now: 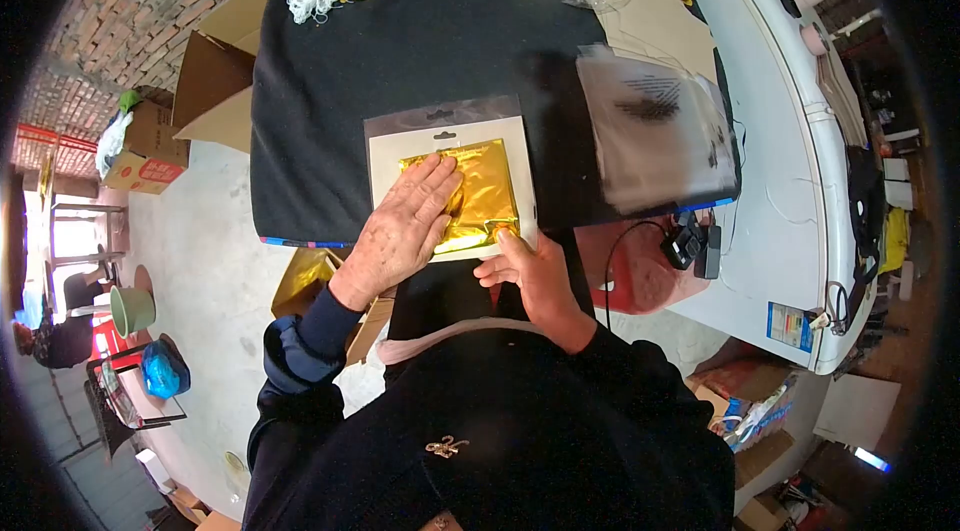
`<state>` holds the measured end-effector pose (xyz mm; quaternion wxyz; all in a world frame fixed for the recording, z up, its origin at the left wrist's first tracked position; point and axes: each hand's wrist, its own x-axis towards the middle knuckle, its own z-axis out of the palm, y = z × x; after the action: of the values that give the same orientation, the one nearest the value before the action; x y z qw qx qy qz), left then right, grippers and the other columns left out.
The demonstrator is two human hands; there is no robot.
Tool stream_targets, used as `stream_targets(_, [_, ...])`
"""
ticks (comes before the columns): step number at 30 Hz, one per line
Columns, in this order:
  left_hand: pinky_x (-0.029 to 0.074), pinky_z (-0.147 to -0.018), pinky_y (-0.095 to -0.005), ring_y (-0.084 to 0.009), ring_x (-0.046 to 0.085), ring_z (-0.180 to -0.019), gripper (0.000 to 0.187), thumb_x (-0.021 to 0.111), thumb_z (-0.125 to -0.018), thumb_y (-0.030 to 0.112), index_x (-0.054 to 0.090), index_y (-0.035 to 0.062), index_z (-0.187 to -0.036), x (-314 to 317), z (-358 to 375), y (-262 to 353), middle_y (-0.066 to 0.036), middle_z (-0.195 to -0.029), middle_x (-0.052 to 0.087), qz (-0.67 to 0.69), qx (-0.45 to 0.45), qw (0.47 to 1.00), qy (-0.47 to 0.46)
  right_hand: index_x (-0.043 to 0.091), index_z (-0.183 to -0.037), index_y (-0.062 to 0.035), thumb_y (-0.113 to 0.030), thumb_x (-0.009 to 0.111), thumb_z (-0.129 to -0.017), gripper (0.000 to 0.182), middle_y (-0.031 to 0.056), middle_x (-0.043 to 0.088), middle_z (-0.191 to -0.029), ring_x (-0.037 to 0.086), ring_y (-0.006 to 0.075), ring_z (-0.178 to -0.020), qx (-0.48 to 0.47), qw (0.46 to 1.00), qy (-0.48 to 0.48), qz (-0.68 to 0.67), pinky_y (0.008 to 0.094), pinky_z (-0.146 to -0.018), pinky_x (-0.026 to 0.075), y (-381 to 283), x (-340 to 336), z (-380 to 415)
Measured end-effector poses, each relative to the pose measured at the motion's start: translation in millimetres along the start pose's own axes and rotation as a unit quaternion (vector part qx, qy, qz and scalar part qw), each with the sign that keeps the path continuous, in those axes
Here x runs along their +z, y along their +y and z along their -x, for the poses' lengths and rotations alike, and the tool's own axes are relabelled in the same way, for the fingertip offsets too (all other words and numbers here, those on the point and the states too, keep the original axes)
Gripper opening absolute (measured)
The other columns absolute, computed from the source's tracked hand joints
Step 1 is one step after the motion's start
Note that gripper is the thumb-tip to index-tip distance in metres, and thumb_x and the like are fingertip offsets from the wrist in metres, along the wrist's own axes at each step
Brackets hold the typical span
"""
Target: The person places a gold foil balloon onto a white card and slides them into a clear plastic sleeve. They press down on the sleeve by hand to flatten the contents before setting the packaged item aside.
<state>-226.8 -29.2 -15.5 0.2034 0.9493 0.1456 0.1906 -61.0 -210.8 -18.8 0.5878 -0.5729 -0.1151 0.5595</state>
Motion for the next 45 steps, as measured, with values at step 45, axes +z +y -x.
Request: stream_targets(45, [0.030, -0.134, -0.0500, -0.0366, 0.037, -0.160, 0.057, 0.060, -0.108, 0.041, 0.056, 0.0209, -0.161, -4.5, -11.7, 6.9, -0.011, -0.172, 0.045, -0.097, 0.028, 0.992, -0.082, 0.073, -0.125, -0.0092, -0.014, 0.078, -0.089, 0.036, 0.0038, 0.065, -0.124, 0.060, 0.0269, -0.116, -0.500, 0.544, 0.091, 0.667, 0.0453, -0.097, 0.047, -49.1, -35.6, -37.6])
